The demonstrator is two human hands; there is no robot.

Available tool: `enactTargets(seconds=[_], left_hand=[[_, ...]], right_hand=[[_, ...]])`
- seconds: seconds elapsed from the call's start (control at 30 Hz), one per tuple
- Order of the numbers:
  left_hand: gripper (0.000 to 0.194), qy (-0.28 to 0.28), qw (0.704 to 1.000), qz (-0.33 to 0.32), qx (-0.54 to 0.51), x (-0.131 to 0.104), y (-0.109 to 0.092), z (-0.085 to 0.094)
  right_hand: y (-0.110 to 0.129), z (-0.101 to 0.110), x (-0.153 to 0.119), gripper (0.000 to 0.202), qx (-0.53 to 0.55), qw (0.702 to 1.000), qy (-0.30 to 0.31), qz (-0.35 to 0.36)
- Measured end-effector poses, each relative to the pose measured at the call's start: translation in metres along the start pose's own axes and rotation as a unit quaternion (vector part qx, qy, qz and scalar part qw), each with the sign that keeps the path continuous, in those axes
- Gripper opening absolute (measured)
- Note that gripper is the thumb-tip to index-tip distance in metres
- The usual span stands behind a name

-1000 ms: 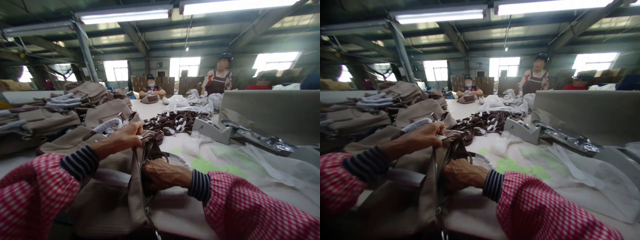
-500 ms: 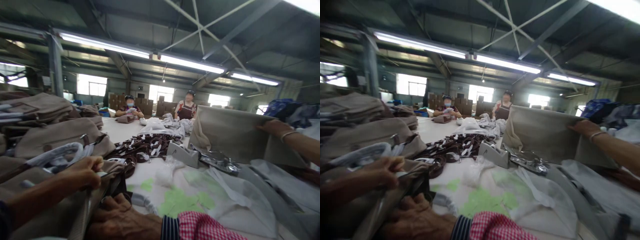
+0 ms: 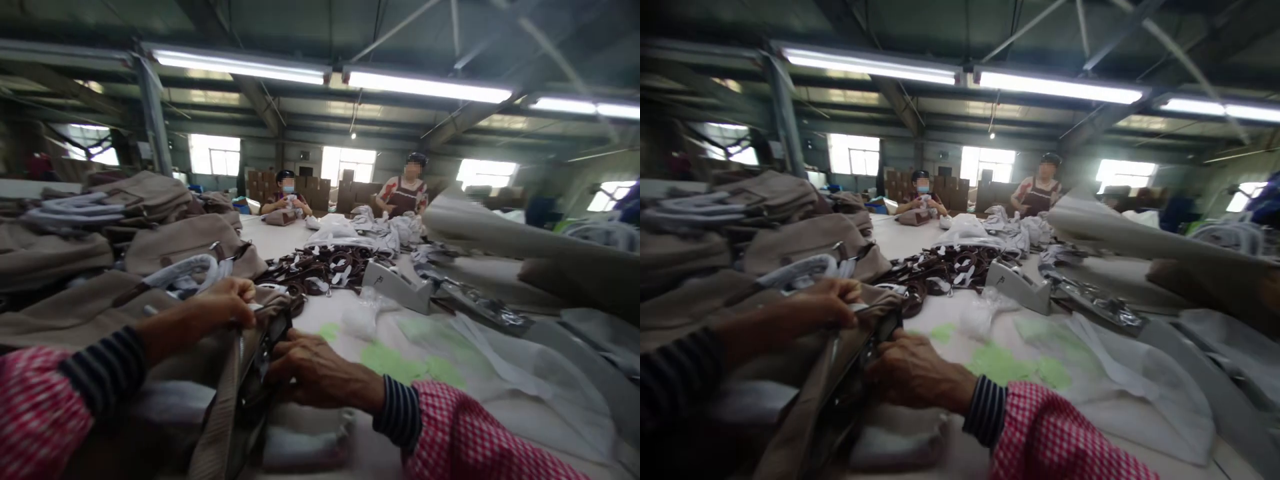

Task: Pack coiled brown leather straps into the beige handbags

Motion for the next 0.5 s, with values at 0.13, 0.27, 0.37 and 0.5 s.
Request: enactTargets(seconds=[0.13,0.27,0.37,0.5], left_hand=[[0.04,0.001,1.0,-0.005,-0.011,-0.007,-0.015,-0.005],[0.041,-0.02,0.999,0.026,-0.032,-0.01,-0.019,-0.008],[0.042,-0.027,0.998,0.029,-0.045,-0.008,-0.016,-0.009],[0.045,-0.06,0.993,0.029,-0.102,-0.006,-0.01,-0.011]], right_hand=[[0.001,0.009,0.023,0.007,0.103,0.989,0.085,-0.064],[-0.018,0.0,0.044,0.018,0.277,0.94,0.19,-0.061],[-0.023,-0.009,0.047,0.021,0.357,0.906,0.228,-0.027],[-0.003,-0.019,0.038,0.023,0.284,0.95,0.114,-0.07]])
Point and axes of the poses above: each hand's wrist, its own x-axis towards the middle knuckle, its own z-axis out of the back of the hand, y = z × x, the point moved 3 cm from there along x, towards the middle knuckle, and after that the axes turned 12 degrees about -z, right-handed, at the moved point
